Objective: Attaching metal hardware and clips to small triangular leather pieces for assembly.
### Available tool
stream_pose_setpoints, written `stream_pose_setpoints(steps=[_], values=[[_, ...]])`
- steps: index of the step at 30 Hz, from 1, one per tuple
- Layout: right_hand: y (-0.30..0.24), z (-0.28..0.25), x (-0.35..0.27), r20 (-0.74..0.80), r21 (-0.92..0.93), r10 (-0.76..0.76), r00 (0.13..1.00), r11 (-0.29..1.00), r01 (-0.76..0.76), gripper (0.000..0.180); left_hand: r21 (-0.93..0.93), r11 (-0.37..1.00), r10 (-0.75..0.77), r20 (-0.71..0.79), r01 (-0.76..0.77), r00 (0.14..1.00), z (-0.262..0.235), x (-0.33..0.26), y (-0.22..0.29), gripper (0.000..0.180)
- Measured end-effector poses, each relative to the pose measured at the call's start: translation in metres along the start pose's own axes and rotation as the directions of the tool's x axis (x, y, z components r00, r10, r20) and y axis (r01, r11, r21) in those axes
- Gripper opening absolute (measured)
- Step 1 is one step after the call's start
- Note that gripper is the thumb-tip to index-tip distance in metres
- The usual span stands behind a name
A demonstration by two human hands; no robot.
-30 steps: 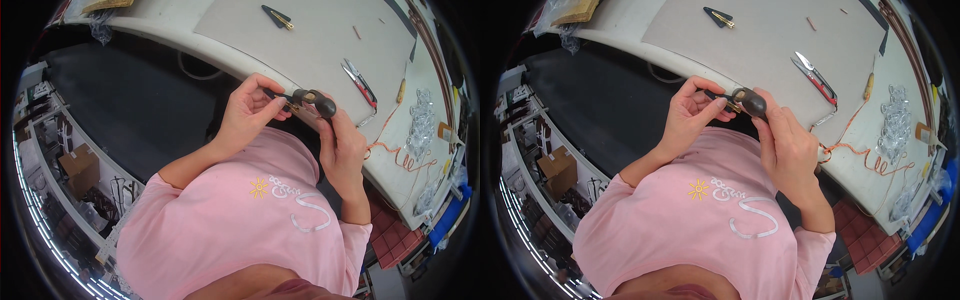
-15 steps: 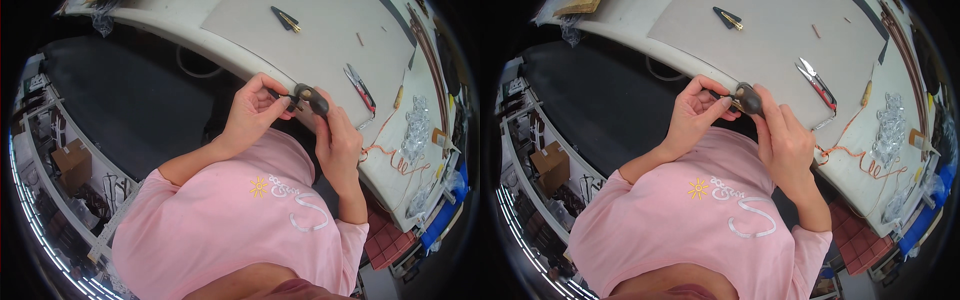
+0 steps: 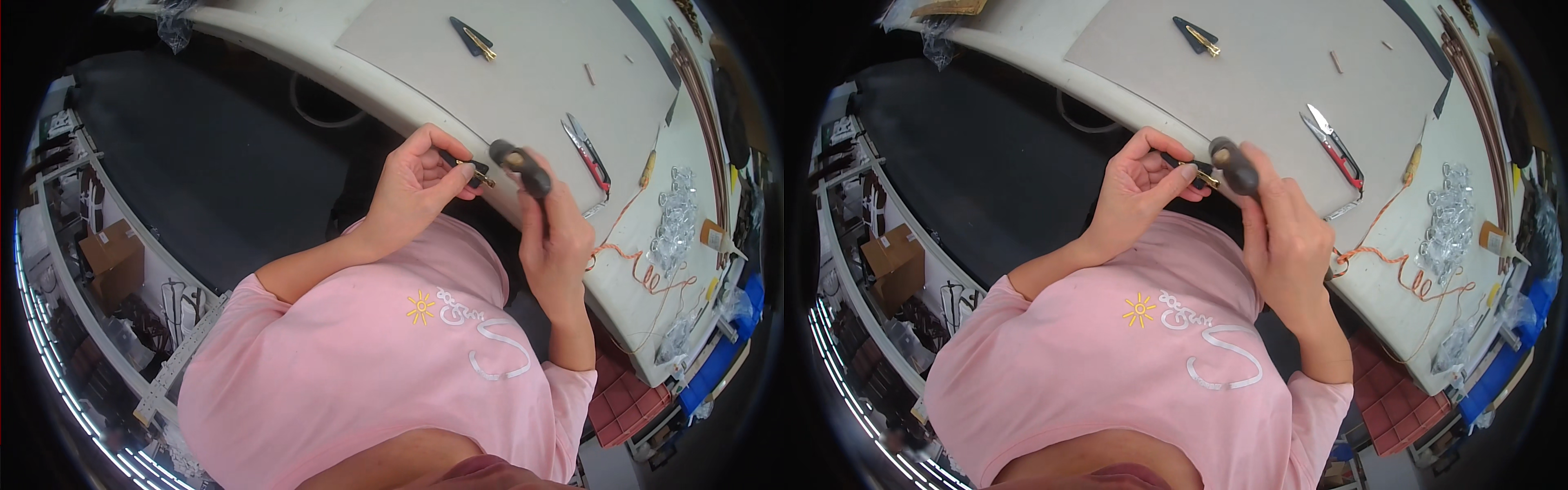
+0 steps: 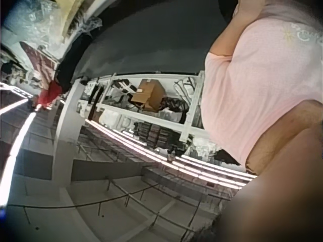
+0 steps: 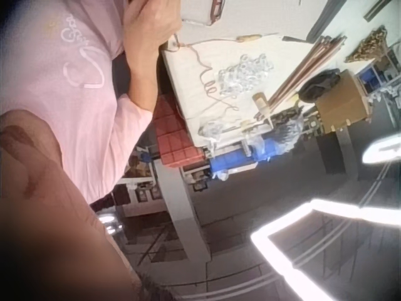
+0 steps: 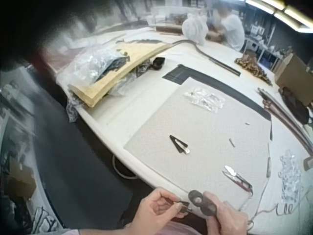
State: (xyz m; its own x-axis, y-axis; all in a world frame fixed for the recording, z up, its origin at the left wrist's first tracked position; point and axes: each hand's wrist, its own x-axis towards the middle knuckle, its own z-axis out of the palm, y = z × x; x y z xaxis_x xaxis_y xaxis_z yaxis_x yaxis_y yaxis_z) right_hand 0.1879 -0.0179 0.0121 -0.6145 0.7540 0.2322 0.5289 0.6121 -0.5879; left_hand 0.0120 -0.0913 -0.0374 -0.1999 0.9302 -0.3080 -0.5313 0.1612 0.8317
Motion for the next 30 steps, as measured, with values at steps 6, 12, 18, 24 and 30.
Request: stream_pose_setpoints(steps=[6, 12, 18, 24, 30], values=[[-0.007, -0.006, 0.002, 0.13, -0.04, -0.004, 0.992, 0.999, 0.009, 0.038, -0.01, 1.0, 0.004, -0.009, -0.004, 1.0, 0.001, 0.001, 0.001, 0.012], [-0.007, -0.002, 0.003, 0.111, -0.03, -0.008, 0.994, 0.999, 0.011, 0.038, -0.013, 1.0, -0.01, -0.013, 0.01, 1.0, 0.002, 0.003, 0.004, 0.013], [-0.014, -0.009, 0.002, 0.136, 0.025, 0.131, 0.982, 0.99, -0.135, 0.033, 0.015, 1.0, 0.023, 0.011, -0.023, 1.0, 0.0, 0.003, 0.001, 0.016], [-0.002, -0.025, -0.003, 0.042, 0.377, 0.375, 0.926, 0.852, -0.362, 0.028, 0.089, 0.996, 0.0, 0.032, -0.003, 0.999, -0.006, -0.008, 0.024, 0.022], [-0.004, -0.024, -0.009, 0.136, 0.456, 0.324, 0.936, 0.819, -0.349, 0.021, 0.11, 0.969, -0.24, 0.237, 0.22, 0.941, -0.02, -0.001, 0.036, 0.019]])
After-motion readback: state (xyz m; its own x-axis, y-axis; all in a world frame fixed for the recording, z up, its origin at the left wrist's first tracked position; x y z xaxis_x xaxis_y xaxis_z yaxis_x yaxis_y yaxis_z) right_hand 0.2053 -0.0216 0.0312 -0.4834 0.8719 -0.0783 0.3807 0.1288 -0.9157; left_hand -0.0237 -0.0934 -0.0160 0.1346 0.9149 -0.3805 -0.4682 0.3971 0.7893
